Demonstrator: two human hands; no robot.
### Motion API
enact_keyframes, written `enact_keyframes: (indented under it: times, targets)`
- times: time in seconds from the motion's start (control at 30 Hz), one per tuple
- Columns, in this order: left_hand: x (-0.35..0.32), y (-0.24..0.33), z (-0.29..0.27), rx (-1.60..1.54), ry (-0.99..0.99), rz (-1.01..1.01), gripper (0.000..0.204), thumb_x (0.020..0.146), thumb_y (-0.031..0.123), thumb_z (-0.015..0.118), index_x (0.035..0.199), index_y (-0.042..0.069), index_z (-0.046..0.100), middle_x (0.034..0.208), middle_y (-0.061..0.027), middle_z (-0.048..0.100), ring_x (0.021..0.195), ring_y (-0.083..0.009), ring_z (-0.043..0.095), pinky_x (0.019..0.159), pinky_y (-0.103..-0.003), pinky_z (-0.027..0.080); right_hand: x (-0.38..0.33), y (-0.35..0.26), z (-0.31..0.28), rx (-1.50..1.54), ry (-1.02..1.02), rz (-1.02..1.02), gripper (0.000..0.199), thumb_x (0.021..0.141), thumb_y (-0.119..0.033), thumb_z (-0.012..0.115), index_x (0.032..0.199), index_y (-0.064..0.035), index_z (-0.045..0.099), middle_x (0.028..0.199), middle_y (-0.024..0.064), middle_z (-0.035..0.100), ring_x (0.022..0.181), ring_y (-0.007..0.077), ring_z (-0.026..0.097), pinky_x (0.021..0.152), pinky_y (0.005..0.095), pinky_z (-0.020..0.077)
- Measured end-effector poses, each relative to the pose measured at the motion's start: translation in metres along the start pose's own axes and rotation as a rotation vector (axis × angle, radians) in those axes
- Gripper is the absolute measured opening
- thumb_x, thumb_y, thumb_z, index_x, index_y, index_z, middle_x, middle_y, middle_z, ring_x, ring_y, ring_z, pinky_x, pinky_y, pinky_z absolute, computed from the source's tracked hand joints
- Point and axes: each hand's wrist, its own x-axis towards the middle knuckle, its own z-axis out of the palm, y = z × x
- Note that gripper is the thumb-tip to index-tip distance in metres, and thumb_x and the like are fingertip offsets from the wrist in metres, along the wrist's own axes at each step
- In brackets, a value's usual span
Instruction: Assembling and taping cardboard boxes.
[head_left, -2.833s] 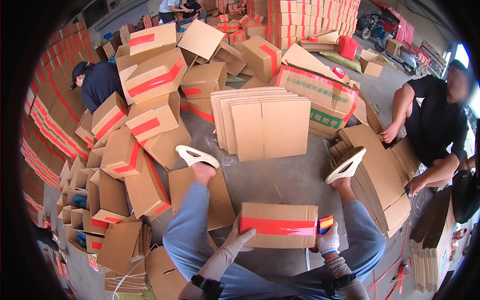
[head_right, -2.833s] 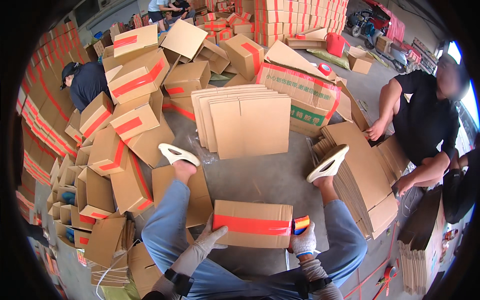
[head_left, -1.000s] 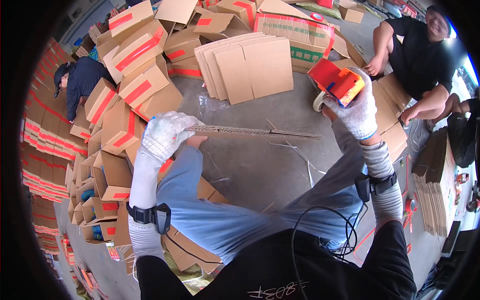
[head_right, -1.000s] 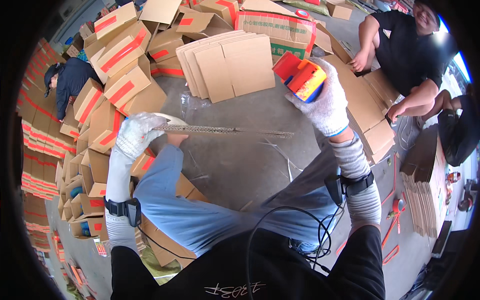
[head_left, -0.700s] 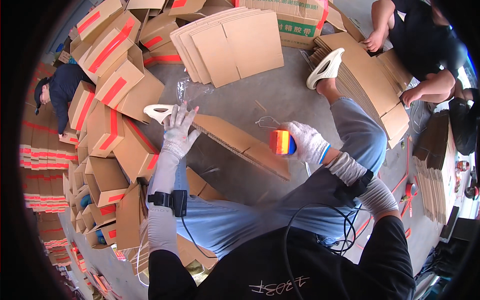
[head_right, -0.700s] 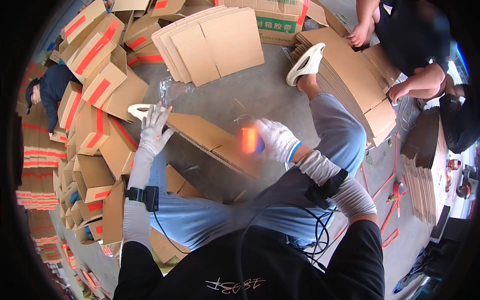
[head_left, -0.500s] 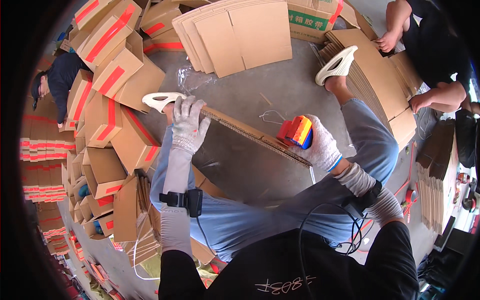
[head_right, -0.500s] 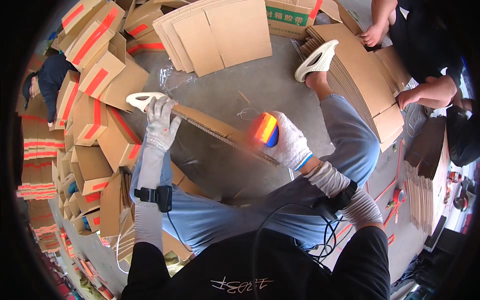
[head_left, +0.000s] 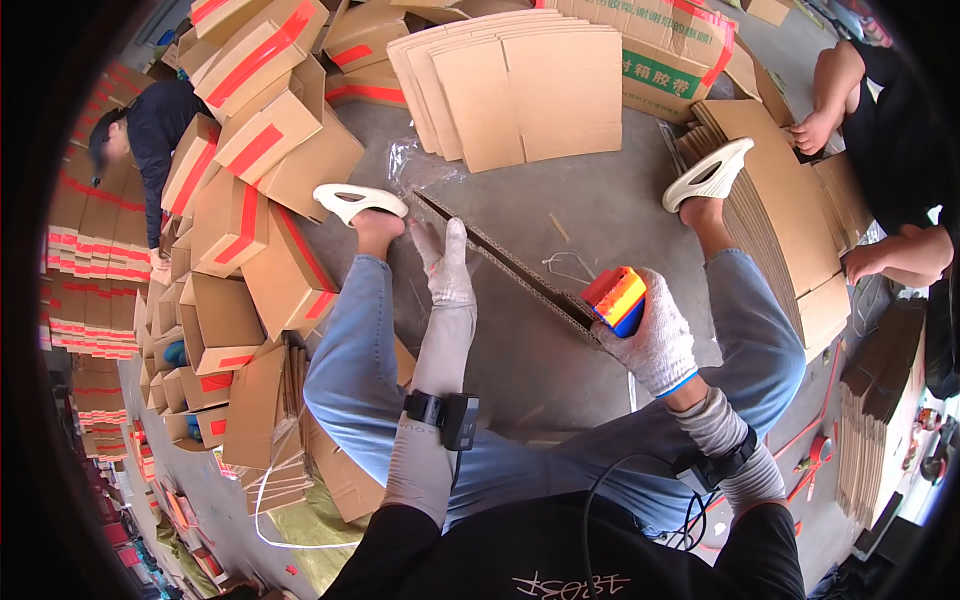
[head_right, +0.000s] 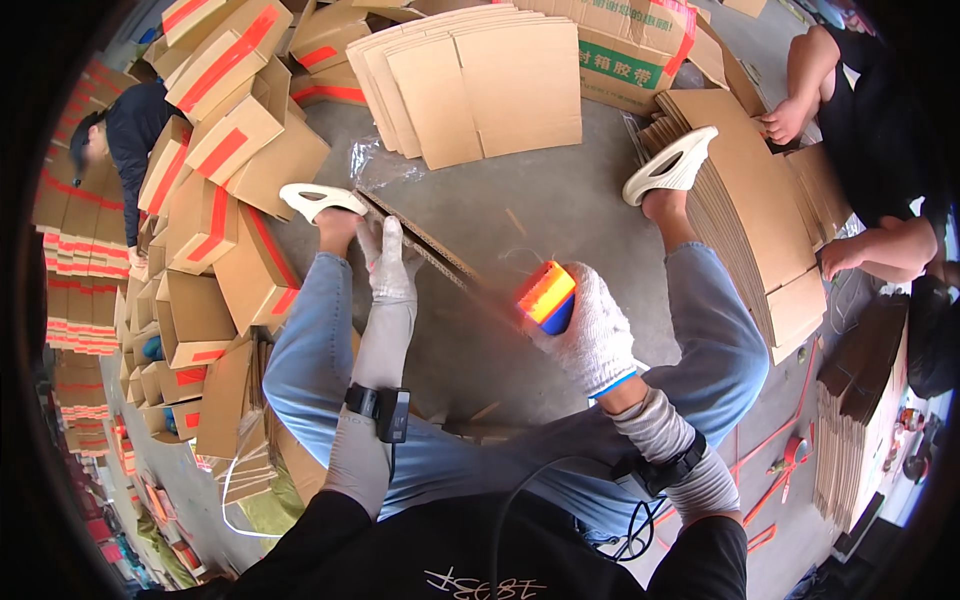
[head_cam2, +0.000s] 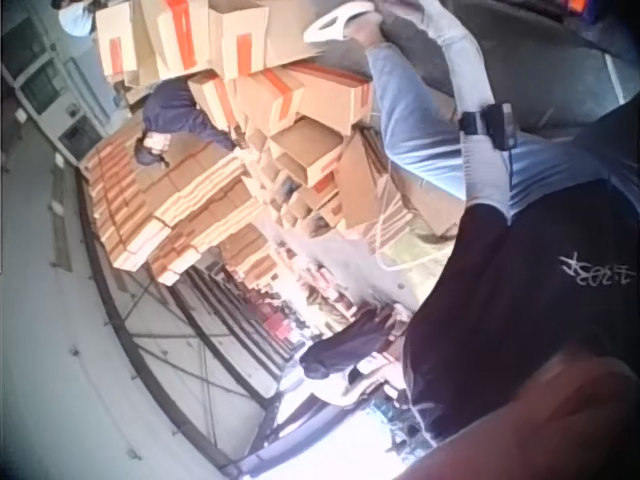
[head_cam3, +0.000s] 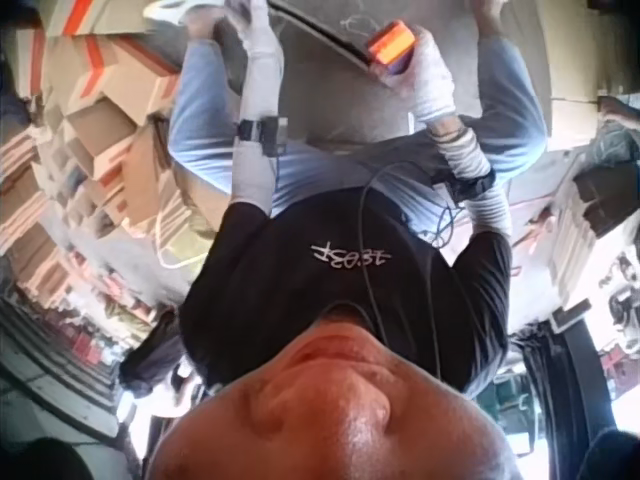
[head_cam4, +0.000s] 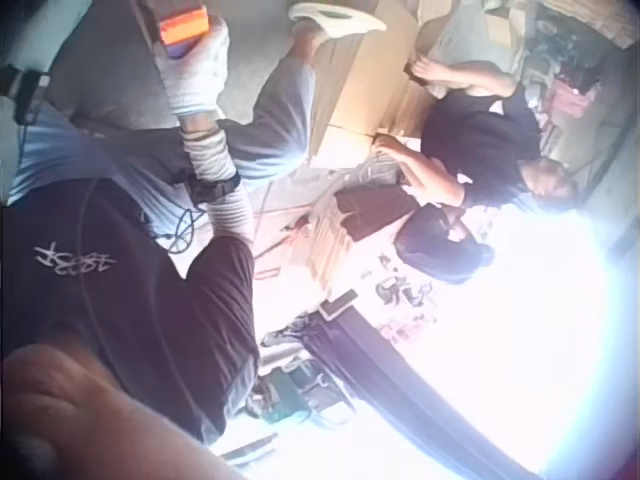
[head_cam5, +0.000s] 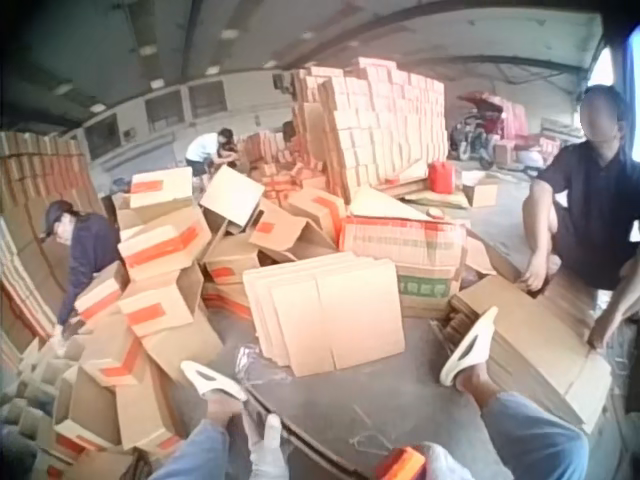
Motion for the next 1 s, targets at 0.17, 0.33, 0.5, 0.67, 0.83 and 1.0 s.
enact_keyframes:
  times: [0.17,0.33,0.5,0.67,0.83,1.0]
  targets:
    - [0.027,0.015,-0.019,0.277,-0.177,0.066,0.046,0.084,0.011,0.065,0.13,0.011,0.056,0.112,-0.0047,0.066,0.092,-0.0179,0.067,0.07,-0.034,0.058,0.005,-0.007,0.009,-0.228,-0.041,0.029,0.073,0.073,-0.037,0.083,0.131,-0.0065,0.05,0.117,0.0221,0.063,0.109,0.0407,0.065,0.09,0.0472,0.054]
    - [0.012,0.041,0.004,1.186,-0.223,0.236,0.041,0.078,0.023,0.06,0.113,0.002,0.065,0.114,-0.0286,0.066,0.111,-0.0471,0.061,0.098,-0.049,0.048,-0.005,-0.001,0.0,-0.144,0.228,0.251,0.07,0.072,-0.037,0.083,0.124,-0.0073,0.048,0.111,0.0228,0.065,0.099,0.0441,0.067,0.085,0.0504,0.055]
    - [-0.07,0.138,-0.006,1.606,-0.747,0.303,0.048,0.084,0.026,0.061,0.123,-0.001,0.057,0.111,-0.0283,0.066,0.105,-0.0443,0.065,0.092,-0.051,0.051,-0.014,0.032,-0.056,0.006,0.389,0.466,0.069,0.07,-0.031,0.085,0.12,-0.0067,0.043,0.106,0.023,0.067,0.098,0.0437,0.068,0.083,0.05,0.0545]
    - [-0.043,0.04,-0.027,2.176,-0.379,0.303,0.071,0.087,0.025,0.065,0.148,-0.004,0.041,0.135,-0.0249,0.06,0.102,-0.0351,0.072,0.08,-0.049,0.059,0.005,0.004,0.031,0.074,0.316,0.291,0.074,0.077,-0.046,0.081,0.127,-0.0043,0.047,0.116,0.0258,0.065,0.104,0.0454,0.066,0.088,0.05,0.053]
    - [-0.043,0.086,-0.013,1.818,-0.718,0.185,0.086,0.092,0.053,0.058,0.154,-0.001,0.033,0.159,-0.0253,0.035,0.134,-0.0382,0.052,0.109,-0.044,0.045,0.016,0.023,-0.016,0.199,0.357,0.318,0.073,0.075,-0.041,0.083,0.128,-0.0037,0.049,0.111,0.0228,0.068,0.104,0.0409,0.068,0.088,0.0456,0.0538]
    - [-0.043,0.076,-0.052,1.707,-0.744,0.186,0.06,0.099,0.043,0.054,0.151,0.016,0.045,0.162,-0.0216,0.029,0.132,-0.0392,0.054,0.109,-0.045,0.045,-0.024,0.032,-0.06,0.771,0.219,-0.158,0.067,0.075,-0.022,0.08,0.132,-0.003,0.05,0.108,0.0095,0.062,0.098,0.0204,0.061,0.092,0.0363,0.0498]
